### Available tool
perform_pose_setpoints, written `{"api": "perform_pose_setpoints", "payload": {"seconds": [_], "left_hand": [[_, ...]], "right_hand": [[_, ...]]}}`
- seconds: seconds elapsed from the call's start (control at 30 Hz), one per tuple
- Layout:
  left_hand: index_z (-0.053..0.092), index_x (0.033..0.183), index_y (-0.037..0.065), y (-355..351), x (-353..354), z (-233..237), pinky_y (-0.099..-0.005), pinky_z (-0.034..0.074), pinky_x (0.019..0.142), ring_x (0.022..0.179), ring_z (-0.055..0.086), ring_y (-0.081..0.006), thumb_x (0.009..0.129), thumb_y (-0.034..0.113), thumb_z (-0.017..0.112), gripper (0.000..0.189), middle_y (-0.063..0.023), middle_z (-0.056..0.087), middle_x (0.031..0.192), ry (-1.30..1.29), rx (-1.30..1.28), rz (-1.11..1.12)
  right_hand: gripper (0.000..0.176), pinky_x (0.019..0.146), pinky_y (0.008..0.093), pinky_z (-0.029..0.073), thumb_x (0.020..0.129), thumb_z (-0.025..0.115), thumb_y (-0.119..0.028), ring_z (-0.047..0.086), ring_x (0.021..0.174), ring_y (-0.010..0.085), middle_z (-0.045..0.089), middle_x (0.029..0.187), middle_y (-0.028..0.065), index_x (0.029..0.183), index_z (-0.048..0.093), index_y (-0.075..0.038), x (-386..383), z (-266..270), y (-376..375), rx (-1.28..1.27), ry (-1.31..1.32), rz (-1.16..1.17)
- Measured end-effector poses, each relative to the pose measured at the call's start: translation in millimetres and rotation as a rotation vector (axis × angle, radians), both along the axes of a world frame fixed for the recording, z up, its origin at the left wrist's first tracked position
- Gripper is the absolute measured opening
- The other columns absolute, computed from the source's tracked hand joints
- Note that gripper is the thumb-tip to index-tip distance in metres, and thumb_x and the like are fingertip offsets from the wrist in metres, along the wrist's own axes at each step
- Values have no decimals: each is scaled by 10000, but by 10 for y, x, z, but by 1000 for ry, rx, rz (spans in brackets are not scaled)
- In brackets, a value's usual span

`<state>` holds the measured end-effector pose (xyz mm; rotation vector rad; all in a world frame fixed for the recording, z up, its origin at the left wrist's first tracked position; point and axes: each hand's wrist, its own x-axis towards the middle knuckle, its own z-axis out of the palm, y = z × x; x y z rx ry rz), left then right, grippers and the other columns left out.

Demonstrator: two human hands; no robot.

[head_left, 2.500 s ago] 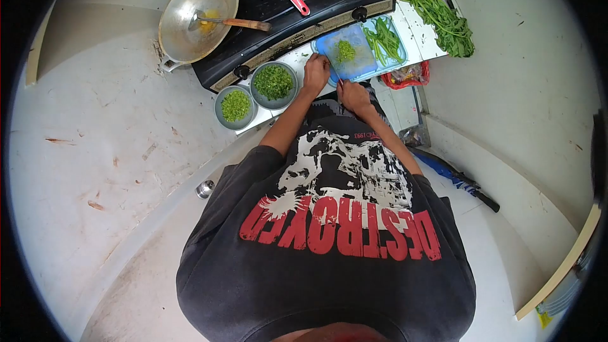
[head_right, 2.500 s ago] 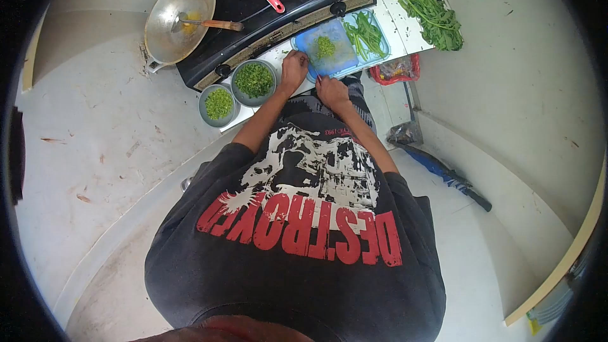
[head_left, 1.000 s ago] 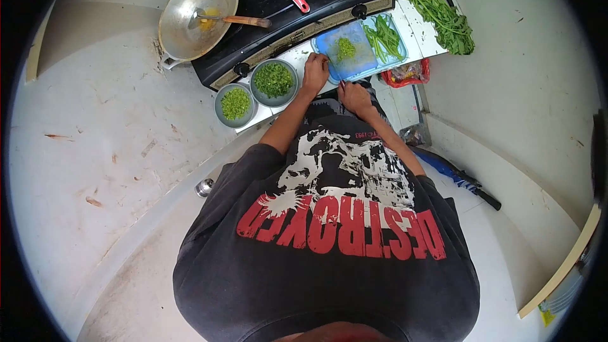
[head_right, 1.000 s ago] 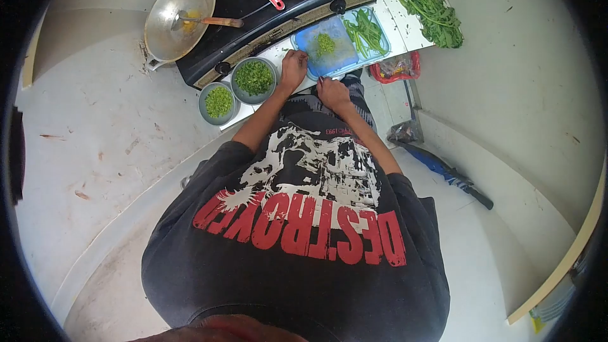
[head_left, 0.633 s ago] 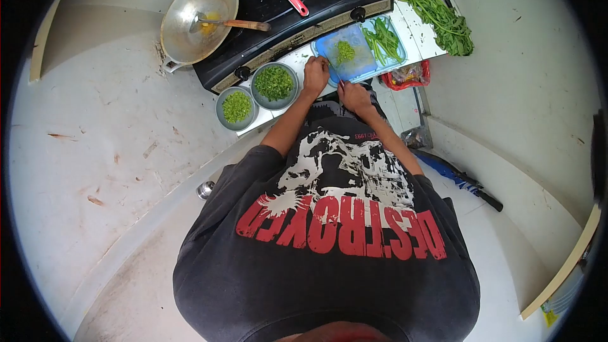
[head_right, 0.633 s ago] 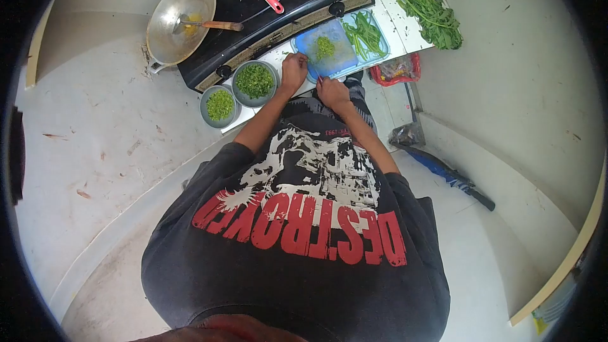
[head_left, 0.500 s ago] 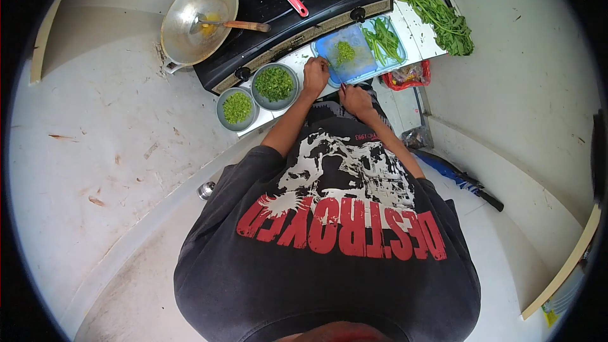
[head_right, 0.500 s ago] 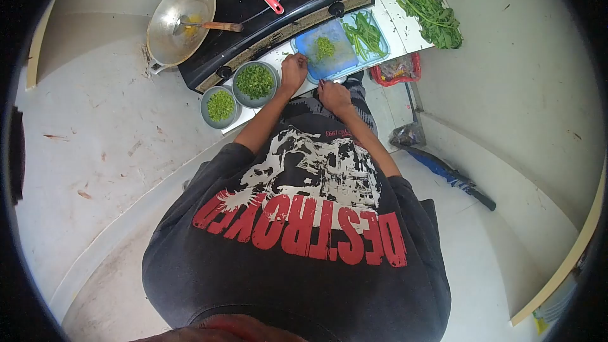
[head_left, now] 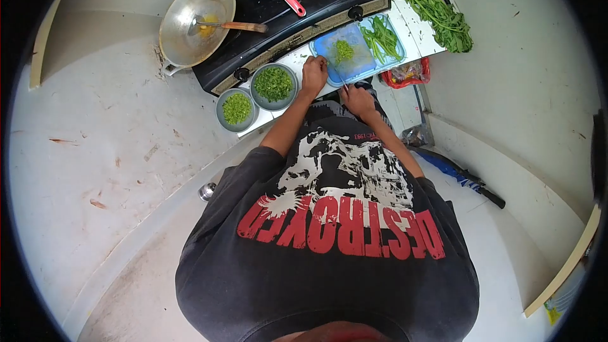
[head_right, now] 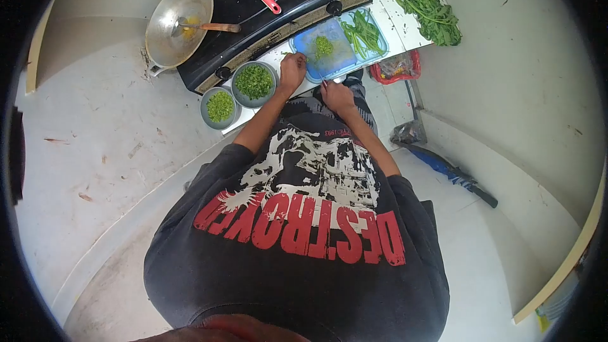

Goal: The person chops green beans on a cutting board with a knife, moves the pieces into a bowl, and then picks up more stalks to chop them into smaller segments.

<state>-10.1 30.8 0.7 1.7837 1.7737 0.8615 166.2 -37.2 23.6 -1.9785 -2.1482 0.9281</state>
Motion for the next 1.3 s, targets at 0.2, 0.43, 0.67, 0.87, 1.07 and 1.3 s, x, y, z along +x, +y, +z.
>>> {"api": "perform_pose_setpoints", "payload": {"seconds": [0.2, 0.43, 0.67, 0.87, 1.07, 1.3], "left_hand": [[699, 869, 1, -4, 2, -45, -397, 552, 678, 707, 663, -322, 801, -25, 633, 97, -192, 645, 768, 8, 9, 0], [690, 873, 5, -13, -4, -28, -406, 545, 687, 716, 660, -318, 811, -21, 616, 100, -187, 634, 761, -16, -37, 8], [684, 861, -13, -6, -15, -21, -399, 552, 695, 716, 669, -325, 809, -24, 615, 88, -195, 640, 772, -50, -25, 5], [690, 872, 1, -8, -17, -61, -449, 530, 691, 735, 642, -385, 791, -21, 629, 104, -234, 617, 805, -99, -42, 17], [701, 874, -3, -4, -26, 8, -377, 558, 694, 707, 686, -297, 819, -15, 625, 95, -200, 649, 793, -67, -60, 23], [702, 874, -1, -6, -22, -18, -391, 551, 687, 714, 679, -318, 815, -22, 634, 93, -206, 640, 800, -93, -63, 30]], "right_hand": [[497, 768, 573, 532, 984, 465, -425, 672, 805, 482, 672, 811, 305, 941, 650, 34, -37, 58, 48, -53, 49, -6], [475, 775, 581, 526, 986, 474, -406, 669, 804, 488, 671, 815, 309, 932, 641, 35, -93, 52, 24, -57, 55, 14], [455, 781, 580, 528, 985, 473, -393, 671, 819, 489, 671, 834, 315, 949, 639, 30, -201, -60, 185, -23, 40, 21], [450, 774, 538, 551, 984, 479, -386, 686, 811, 461, 684, 820, 288, 935, 650, 28, -171, 27, 138, -10, -13, 27], [432, 749, 531, 558, 971, 500, -381, 688, 791, 455, 681, 801, 285, 905, 646, 21, -97, 153, 1, -30, -65, 1], [471, 754, 565, 539, 972, 491, -402, 673, 780, 485, 668, 799, 313, 936, 648, 41, -148, 61, 35, -9, 7, -17]]}}
